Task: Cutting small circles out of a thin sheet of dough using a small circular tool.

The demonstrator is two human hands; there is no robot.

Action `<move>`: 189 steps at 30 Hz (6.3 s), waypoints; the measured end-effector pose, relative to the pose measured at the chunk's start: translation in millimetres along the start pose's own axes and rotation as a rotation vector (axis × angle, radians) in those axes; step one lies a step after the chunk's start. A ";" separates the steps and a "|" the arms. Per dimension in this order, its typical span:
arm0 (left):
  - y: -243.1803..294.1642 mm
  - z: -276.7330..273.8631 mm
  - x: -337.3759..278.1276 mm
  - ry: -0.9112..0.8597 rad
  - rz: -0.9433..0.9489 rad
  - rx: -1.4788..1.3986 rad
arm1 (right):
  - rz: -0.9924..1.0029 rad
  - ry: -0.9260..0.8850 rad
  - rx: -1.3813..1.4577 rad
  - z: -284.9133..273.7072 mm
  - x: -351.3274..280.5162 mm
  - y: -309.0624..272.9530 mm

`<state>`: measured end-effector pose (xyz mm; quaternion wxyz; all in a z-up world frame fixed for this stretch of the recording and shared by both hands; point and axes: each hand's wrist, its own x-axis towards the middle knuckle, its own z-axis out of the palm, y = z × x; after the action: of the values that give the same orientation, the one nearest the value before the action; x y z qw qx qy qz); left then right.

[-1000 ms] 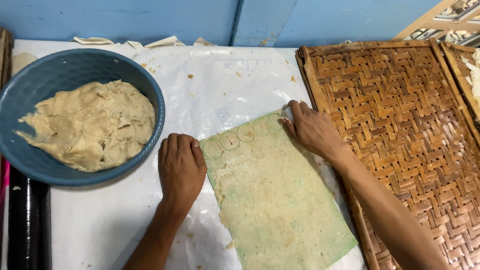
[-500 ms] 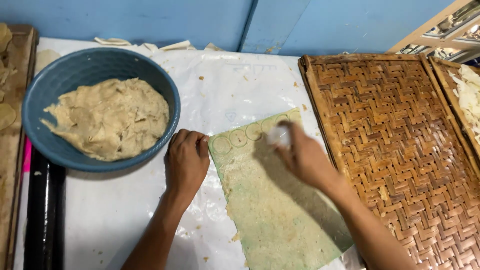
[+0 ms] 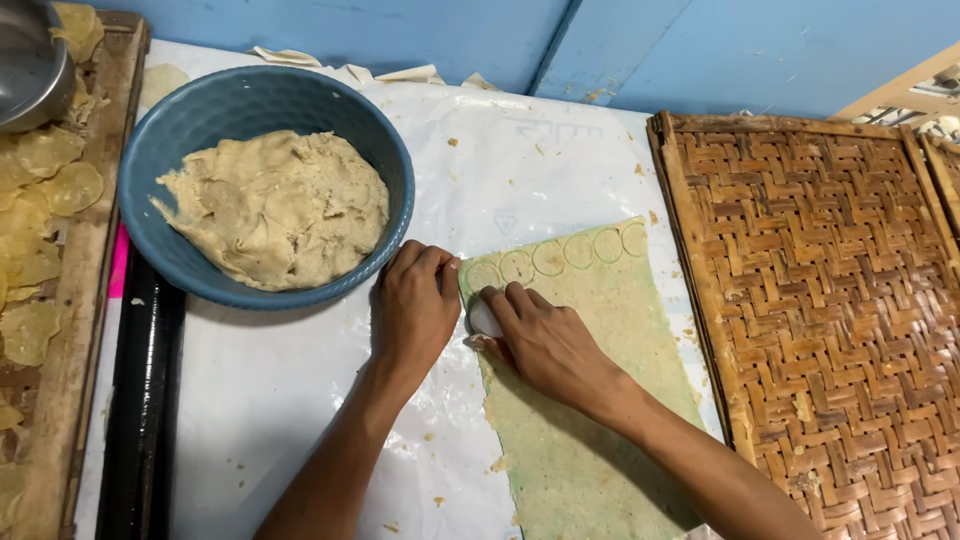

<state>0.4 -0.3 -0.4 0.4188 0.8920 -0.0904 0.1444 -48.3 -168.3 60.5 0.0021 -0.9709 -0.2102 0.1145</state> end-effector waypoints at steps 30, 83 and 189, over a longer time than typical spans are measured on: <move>0.8 1.5 0.4 0.022 0.084 0.071 | 0.209 0.120 0.088 20.1 -19.3 34.1; 5.5 8.3 0.0 0.066 0.155 0.128 | 0.169 0.064 -0.008 9.6 -14.8 64.6; 3.4 17.3 -0.6 0.114 -0.002 0.120 | 0.532 0.048 0.138 -7.1 -52.6 143.1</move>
<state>2.0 -15.8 -8.7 0.3689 0.9059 -0.0568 0.2000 -35.0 -319.9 71.5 0.0429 -0.9920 0.0605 0.1019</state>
